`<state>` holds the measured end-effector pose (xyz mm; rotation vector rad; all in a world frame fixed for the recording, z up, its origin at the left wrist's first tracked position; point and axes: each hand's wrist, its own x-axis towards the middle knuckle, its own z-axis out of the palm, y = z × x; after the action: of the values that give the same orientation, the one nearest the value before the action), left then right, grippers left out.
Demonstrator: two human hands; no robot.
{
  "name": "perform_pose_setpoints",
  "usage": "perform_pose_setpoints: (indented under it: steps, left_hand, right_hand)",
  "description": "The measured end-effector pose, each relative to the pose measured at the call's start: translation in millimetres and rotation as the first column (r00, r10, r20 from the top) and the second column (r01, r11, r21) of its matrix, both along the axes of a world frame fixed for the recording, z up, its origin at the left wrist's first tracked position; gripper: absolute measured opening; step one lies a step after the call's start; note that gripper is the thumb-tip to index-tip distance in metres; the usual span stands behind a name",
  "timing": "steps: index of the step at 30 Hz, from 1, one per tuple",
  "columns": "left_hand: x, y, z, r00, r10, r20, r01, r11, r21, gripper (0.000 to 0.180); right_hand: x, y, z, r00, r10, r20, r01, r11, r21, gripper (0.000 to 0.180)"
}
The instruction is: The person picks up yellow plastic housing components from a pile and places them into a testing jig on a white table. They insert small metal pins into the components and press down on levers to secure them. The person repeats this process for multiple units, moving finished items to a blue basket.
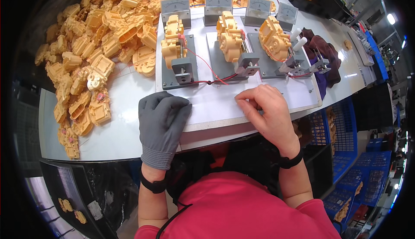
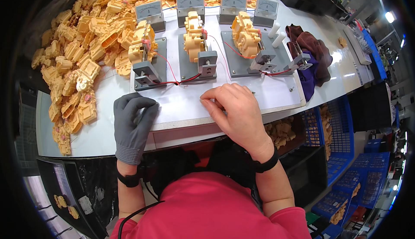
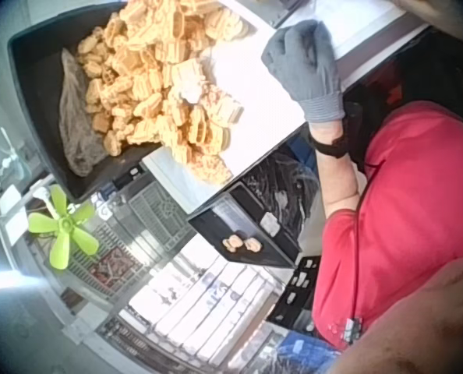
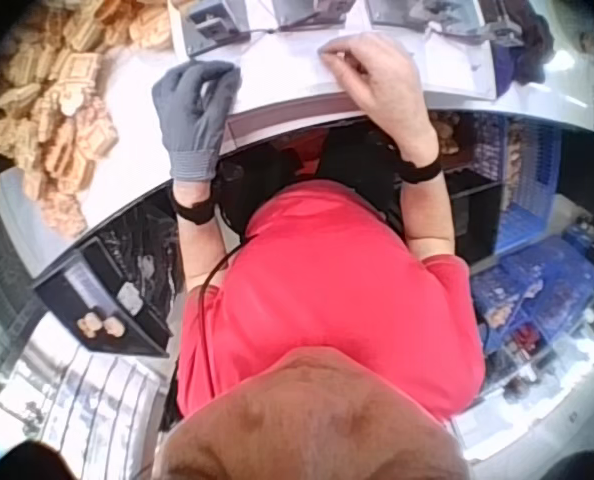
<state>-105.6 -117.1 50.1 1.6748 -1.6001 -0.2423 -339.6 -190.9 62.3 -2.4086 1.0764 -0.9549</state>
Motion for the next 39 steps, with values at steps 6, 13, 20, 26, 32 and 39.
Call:
perform_pose_setpoints:
  steps: [6,13,20,26,32,39]
  left_hand:
    - [0,0,0,1.0,0.002,-0.013,-0.003,1.0,-0.015,0.011]
    - [1,0,-2,1.0,-0.017,-0.011,0.017,0.999,-0.027,0.012]
    - [0,1,-3,0.998,0.003,-0.055,-0.005,1.0,-0.027,0.013]
    - [2,0,-5,0.998,0.009,-0.055,-0.012,0.998,-0.065,0.014]
    - [4,1,-3,0.999,-0.031,-0.022,0.03,0.998,-0.049,0.01]
    - [0,-2,0,1.0,0.005,0.007,-0.005,0.999,-0.042,0.009]
  right_hand:
    - [1,-2,-2,1.0,-0.005,0.017,0.005,1.0,0.016,0.005]
    - [-33,6,15,0.959,-0.203,0.196,0.198,0.979,0.044,0.01]
    - [-70,-7,7,0.973,-0.226,-0.038,0.229,0.969,0.096,0.012]
    - [-69,-11,4,0.972,-0.235,-0.019,0.235,0.963,0.134,0.01]
    - [-68,-10,7,0.964,-0.26,0.061,0.242,0.946,0.217,0.012]
    - [-65,-18,-12,0.927,-0.313,0.206,0.277,0.943,0.186,0.015]
